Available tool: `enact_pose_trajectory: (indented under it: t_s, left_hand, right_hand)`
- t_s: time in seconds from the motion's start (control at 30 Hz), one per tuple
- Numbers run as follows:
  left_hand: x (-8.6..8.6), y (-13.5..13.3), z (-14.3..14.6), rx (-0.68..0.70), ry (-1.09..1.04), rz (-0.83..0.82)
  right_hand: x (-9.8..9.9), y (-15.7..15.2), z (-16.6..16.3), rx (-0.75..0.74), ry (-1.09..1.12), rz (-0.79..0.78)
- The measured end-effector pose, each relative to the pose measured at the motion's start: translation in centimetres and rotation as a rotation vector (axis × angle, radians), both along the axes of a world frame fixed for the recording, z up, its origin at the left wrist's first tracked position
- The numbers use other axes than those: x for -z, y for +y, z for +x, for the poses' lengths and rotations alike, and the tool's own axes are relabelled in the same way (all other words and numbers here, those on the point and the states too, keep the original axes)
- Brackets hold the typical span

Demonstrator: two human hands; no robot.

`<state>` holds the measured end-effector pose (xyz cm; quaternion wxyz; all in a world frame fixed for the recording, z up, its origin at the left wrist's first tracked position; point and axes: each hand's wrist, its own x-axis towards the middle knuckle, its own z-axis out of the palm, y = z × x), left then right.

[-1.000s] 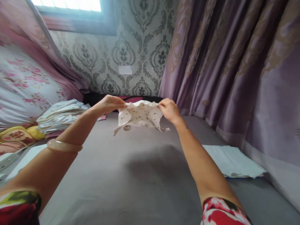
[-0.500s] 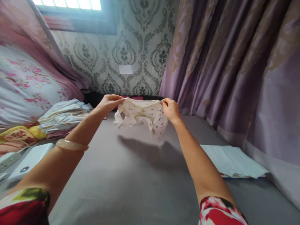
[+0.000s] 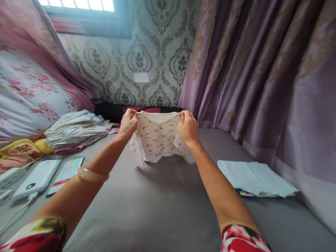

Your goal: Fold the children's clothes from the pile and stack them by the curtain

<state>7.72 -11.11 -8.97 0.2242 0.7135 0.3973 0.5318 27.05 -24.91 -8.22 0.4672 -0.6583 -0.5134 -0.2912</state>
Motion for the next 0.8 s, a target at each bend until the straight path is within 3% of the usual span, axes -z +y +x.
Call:
enact_pose_trajectory:
  t_s: [0.13, 0.3, 0.37, 0.47, 0.57, 0.63, 0.7, 0.8]
  left_hand:
    - [1.1, -2.8, -0.5, -0.202, -0.073, 0.238]
    - [2.2, -4.8, -5.4, -0.204, 0.113, 0.640]
    - [1.5, -5.3, -8.0, -0.152, 0.209, 0.774]
    - [-1.4, -6.3, -11.0, -0.045, 0.287, 0.906]
    - [-4.5, -6.6, -11.7, 0.093, 0.390, 0.808]
    - [-5.0, -5.6, -11.0, 0.194, 0.471, 0.686]
    - [-3.4, -3.5, -9.8, 0.290, 0.551, 0.539]
    - [2.4, 0.3, -7.7, 0.450, 0.686, 0.315]
  right_hand:
    - [0.5, -1.9, -1.5, -0.005, -0.088, 0.049]
    - [0.0, -7.1, -2.9, -0.023, -0.247, 0.003]
    - [-1.1, -9.5, -3.4, -0.057, -0.287, -0.029]
    - [-3.3, -12.2, -3.8, -0.101, -0.294, -0.081]
    - [-4.7, -12.7, -3.4, -0.149, -0.195, -0.170]
    - [-4.3, -11.7, -2.4, -0.180, -0.078, -0.285]
    - [-2.6, -9.9, -1.0, -0.207, 0.023, -0.448]
    - [2.2, -6.5, 0.8, -0.229, 0.061, -0.689]
